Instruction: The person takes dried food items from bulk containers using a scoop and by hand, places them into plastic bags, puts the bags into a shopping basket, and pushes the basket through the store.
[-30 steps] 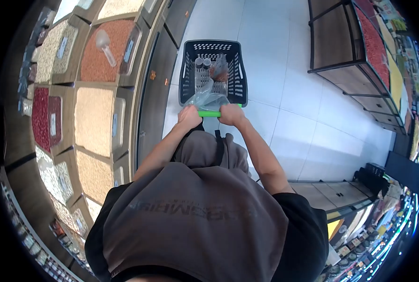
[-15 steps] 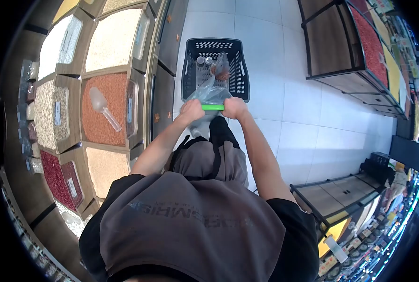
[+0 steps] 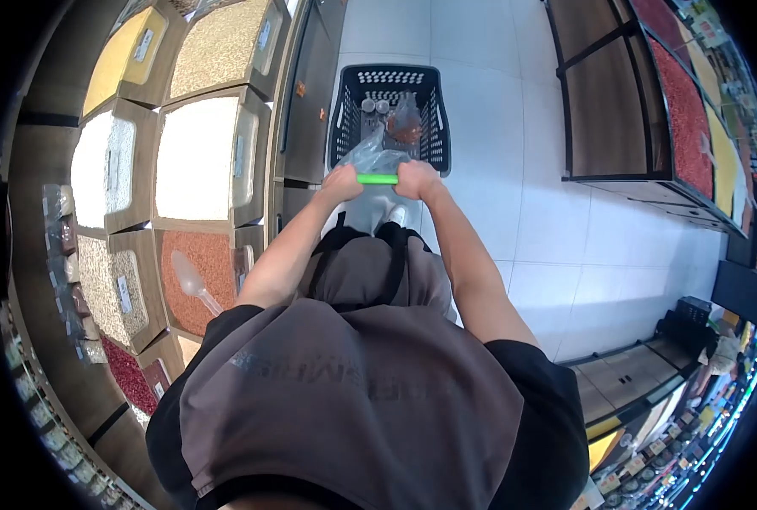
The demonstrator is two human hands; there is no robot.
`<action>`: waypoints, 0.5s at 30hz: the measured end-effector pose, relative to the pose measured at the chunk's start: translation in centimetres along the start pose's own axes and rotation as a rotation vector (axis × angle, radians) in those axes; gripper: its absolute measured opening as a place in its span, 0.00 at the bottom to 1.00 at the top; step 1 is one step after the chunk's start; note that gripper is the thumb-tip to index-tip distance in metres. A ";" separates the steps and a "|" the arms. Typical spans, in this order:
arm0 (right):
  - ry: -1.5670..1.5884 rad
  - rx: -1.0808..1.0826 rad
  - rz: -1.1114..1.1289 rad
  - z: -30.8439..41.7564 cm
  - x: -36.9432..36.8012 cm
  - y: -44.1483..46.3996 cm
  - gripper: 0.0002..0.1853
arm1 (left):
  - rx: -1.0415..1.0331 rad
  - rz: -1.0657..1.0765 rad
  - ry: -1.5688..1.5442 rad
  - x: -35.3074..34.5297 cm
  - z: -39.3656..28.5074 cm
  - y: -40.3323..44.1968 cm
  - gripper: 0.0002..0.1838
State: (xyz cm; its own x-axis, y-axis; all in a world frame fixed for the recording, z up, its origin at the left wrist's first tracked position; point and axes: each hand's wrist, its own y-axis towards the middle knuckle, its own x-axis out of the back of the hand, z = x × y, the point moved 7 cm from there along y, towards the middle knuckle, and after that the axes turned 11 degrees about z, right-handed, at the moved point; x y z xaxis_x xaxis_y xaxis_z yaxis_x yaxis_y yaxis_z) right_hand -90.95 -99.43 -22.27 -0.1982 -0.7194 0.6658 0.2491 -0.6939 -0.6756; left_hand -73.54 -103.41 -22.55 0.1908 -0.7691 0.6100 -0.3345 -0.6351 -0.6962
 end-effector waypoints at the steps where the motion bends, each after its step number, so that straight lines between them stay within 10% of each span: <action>1: 0.002 -0.019 -0.005 -0.3 1.2 0.6 0.16 | -0.003 0.060 -0.029 0.6 -0.2 0.9 0.16; 15: -0.060 -0.098 -0.036 -6.2 18.7 14.0 0.17 | -0.006 0.033 -0.086 16.0 -3.7 16.6 0.16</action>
State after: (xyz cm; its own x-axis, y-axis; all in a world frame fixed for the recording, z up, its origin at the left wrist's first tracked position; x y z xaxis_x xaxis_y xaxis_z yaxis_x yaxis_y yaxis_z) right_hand -97.03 -122.76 -21.23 -0.1479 -0.6928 0.7058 0.1484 -0.7211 -0.6767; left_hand -79.47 -125.99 -22.97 0.2577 -0.7931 0.5520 -0.3475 -0.6091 -0.7129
